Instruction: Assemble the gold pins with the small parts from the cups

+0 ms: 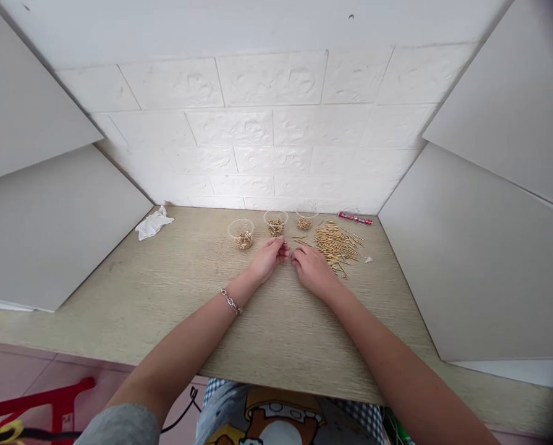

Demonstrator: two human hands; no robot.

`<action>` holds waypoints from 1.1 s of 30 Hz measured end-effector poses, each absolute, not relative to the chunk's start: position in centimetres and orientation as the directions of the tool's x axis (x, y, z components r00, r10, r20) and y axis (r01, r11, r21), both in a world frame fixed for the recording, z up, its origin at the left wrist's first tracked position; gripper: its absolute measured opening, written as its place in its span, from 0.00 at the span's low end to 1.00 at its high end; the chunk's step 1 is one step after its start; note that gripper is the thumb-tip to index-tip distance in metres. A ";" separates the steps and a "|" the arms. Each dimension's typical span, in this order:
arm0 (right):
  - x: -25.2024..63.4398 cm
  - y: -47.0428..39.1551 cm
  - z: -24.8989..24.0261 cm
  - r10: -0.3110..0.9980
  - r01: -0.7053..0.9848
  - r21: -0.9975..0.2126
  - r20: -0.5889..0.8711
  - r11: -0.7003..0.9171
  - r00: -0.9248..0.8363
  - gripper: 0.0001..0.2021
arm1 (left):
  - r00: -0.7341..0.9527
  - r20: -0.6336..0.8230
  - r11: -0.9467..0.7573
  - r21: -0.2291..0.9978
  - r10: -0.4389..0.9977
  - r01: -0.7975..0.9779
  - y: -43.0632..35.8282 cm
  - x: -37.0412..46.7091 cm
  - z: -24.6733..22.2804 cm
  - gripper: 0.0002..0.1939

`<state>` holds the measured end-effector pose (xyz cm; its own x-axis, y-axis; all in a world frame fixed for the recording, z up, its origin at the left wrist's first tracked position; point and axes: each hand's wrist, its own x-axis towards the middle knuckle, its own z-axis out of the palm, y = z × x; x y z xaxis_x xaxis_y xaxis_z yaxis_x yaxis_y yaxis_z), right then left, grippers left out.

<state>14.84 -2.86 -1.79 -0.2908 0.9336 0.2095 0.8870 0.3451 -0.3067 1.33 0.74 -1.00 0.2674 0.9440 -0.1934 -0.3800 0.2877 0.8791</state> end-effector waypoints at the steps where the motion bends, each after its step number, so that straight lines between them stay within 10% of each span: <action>1: 14.9 -2.8 -1.8 0.934 0.880 -0.326 0.216 0.345 -0.286 0.10 | 0.248 -0.197 0.284 0.875 0.949 -0.393 0.8 1.3 -1.0 0.10; 16: 16.5 -1.8 -2.0 0.951 0.728 -0.625 0.285 0.281 -0.123 0.10 | 0.167 -0.225 0.277 0.851 0.960 -0.445 0.8 1.3 -0.7 0.10; 33: 14.8 -2.6 -2.3 0.916 0.808 -0.437 0.259 0.394 -0.307 0.06 | 0.335 -0.189 0.319 0.862 0.923 -0.393 0.9 1.1 -1.0 0.08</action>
